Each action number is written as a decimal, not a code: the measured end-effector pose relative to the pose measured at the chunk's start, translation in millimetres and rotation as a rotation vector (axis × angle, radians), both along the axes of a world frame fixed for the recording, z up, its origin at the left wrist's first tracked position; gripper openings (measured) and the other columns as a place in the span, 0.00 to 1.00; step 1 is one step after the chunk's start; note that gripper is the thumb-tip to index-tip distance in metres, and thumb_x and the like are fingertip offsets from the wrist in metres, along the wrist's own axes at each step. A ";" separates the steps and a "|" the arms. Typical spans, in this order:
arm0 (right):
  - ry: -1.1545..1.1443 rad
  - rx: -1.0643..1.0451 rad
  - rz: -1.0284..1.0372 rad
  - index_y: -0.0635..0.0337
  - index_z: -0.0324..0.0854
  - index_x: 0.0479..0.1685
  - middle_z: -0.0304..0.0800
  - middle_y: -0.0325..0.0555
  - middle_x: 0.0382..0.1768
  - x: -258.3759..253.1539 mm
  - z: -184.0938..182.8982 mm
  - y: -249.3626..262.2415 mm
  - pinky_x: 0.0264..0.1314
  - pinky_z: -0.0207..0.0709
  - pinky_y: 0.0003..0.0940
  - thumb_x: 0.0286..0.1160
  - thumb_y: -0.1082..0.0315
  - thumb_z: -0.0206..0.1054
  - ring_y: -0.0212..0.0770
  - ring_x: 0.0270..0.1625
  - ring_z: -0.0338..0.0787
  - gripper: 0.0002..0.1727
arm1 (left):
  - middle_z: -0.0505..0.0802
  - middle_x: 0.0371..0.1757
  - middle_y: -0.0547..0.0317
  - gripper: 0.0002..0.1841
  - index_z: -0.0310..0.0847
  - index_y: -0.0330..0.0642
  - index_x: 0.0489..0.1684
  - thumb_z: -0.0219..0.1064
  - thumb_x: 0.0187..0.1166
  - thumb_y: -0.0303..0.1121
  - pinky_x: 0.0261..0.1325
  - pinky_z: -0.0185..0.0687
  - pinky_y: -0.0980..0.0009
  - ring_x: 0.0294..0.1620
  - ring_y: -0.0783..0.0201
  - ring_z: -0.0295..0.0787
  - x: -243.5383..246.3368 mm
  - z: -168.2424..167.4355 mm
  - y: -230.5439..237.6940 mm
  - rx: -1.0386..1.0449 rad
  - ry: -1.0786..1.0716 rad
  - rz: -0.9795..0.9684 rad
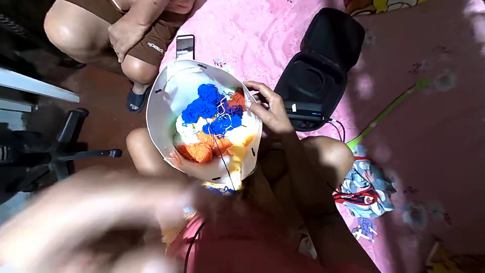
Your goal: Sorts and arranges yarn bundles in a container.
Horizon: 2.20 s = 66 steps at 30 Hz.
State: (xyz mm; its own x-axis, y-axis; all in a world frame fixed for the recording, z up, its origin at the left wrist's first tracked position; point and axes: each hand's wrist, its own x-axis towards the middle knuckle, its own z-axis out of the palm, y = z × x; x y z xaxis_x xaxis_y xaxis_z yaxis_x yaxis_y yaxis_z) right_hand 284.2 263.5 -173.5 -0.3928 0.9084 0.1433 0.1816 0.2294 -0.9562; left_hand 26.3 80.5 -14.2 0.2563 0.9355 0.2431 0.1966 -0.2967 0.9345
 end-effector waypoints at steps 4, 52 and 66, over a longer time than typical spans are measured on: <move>0.023 0.010 -0.009 0.58 0.77 0.77 0.85 0.51 0.65 1.8 -1.1 -4.0 0.50 0.85 0.37 0.80 0.66 0.64 0.41 0.51 0.90 0.25 | 0.94 0.43 0.60 0.20 0.92 0.45 0.42 0.59 0.85 0.49 0.51 0.88 0.61 0.47 0.64 0.91 57.2 -44.4 78.9 -0.072 0.778 -0.032; -0.028 0.017 0.026 0.46 0.76 0.81 0.85 0.44 0.67 10.0 -2.3 3.9 0.39 0.85 0.36 0.80 0.62 0.64 0.38 0.46 0.90 0.27 | 0.93 0.43 0.44 0.06 0.90 0.34 0.43 0.72 0.74 0.25 0.52 0.84 0.45 0.45 0.50 0.91 20.3 -78.8 191.8 -0.209 0.738 -0.118; -0.032 0.033 0.010 0.49 0.76 0.80 0.86 0.46 0.68 7.1 1.4 0.5 0.44 0.86 0.37 0.82 0.62 0.62 0.40 0.51 0.91 0.25 | 0.92 0.38 0.44 0.12 0.86 0.32 0.44 0.75 0.75 0.34 0.51 0.84 0.42 0.42 0.47 0.91 28.0 -119.3 154.2 -0.435 0.744 -0.223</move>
